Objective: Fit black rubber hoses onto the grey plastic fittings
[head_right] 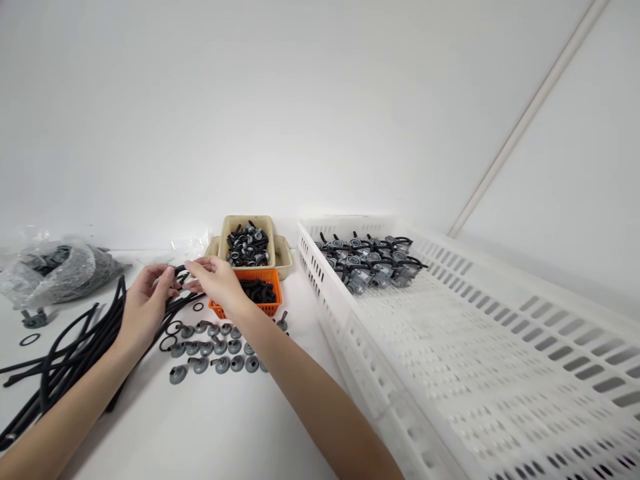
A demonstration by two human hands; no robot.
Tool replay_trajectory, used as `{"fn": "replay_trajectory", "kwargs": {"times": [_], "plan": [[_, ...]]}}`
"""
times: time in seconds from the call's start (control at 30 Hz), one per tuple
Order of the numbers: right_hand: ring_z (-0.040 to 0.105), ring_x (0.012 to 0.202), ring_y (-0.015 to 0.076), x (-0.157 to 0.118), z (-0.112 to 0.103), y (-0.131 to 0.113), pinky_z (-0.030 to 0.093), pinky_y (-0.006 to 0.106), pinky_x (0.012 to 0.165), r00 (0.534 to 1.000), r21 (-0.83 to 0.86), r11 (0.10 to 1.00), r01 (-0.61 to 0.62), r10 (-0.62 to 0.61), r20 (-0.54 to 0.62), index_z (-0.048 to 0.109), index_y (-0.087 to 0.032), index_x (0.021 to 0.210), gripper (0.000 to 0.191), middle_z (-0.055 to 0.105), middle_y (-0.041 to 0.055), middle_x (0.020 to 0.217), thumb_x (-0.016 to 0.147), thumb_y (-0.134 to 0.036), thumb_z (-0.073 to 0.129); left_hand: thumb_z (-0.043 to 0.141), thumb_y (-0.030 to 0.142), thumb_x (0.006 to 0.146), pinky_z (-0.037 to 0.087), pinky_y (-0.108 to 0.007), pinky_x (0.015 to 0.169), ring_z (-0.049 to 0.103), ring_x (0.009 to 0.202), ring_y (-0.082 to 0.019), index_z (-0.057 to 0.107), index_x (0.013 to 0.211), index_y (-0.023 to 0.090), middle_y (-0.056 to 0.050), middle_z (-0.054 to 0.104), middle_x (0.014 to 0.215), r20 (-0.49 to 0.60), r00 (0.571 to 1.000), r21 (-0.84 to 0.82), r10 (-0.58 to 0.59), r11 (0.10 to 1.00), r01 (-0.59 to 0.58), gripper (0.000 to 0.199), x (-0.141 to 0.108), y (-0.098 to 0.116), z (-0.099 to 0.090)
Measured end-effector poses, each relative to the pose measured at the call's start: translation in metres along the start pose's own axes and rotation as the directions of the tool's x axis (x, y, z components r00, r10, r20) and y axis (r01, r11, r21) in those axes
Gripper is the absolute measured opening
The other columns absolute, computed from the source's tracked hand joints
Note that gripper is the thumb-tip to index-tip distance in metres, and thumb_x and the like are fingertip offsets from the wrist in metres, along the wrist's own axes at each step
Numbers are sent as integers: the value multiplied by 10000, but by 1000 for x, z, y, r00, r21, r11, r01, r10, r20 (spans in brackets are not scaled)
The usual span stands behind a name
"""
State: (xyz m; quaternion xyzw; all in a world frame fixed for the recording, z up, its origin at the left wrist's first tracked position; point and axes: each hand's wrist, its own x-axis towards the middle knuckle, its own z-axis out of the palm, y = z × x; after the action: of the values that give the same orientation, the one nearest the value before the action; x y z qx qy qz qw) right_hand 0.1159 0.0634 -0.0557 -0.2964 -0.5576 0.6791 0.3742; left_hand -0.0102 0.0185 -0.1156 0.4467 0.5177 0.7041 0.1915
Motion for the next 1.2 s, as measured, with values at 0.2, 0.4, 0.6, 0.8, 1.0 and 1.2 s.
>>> {"fn": "replay_trajectory", "kwargs": {"times": [0.2,0.4,0.6,0.8,1.0,1.2], "plan": [[623,569,98,1,-3,4,547,238,629,987,-143,990,21,2,161,583,-163,788,230,593,-19,659,872,-374,619,591,474,833,514,-255,745,621,837,-151,593,1017,203,-39,631,1026,39,997,-24,61,998,-60,328,0,1,-1],[642,590,98,2,-5,3,547,241,694,968,-93,995,-43,65,242,597,-128,704,317,604,8,663,910,-366,562,516,489,880,506,-279,795,626,879,-173,630,1025,203,-49,663,1008,94,989,83,118,989,-126,340,-2,2,-2],[651,631,95,2,-1,6,523,214,701,947,-40,993,-111,118,300,613,-128,729,312,639,17,672,934,-349,530,482,514,893,491,-286,818,625,921,-191,646,1037,200,-56,671,992,46,988,158,147,976,-153,383,-1,-1,-5],[637,578,108,5,0,8,523,249,678,953,124,979,-164,124,277,588,-146,752,242,590,-16,598,942,-269,501,528,549,855,515,-289,804,630,963,-195,580,1173,221,-71,636,1107,127,987,21,95,995,-98,459,-3,2,-2],[628,579,115,6,0,13,499,253,664,949,150,969,-198,151,278,586,-148,783,271,600,-9,607,958,-318,468,665,494,764,538,-299,760,652,891,-199,606,959,192,-64,668,985,119,992,-80,40,996,-31,365,-4,8,1],[591,570,103,4,1,14,502,253,655,950,108,982,-153,116,291,581,-155,732,285,574,-20,588,916,-368,538,614,435,812,521,-287,786,638,911,-186,552,906,206,-57,653,1019,102,984,4,149,989,-150,255,-4,6,0]]}}
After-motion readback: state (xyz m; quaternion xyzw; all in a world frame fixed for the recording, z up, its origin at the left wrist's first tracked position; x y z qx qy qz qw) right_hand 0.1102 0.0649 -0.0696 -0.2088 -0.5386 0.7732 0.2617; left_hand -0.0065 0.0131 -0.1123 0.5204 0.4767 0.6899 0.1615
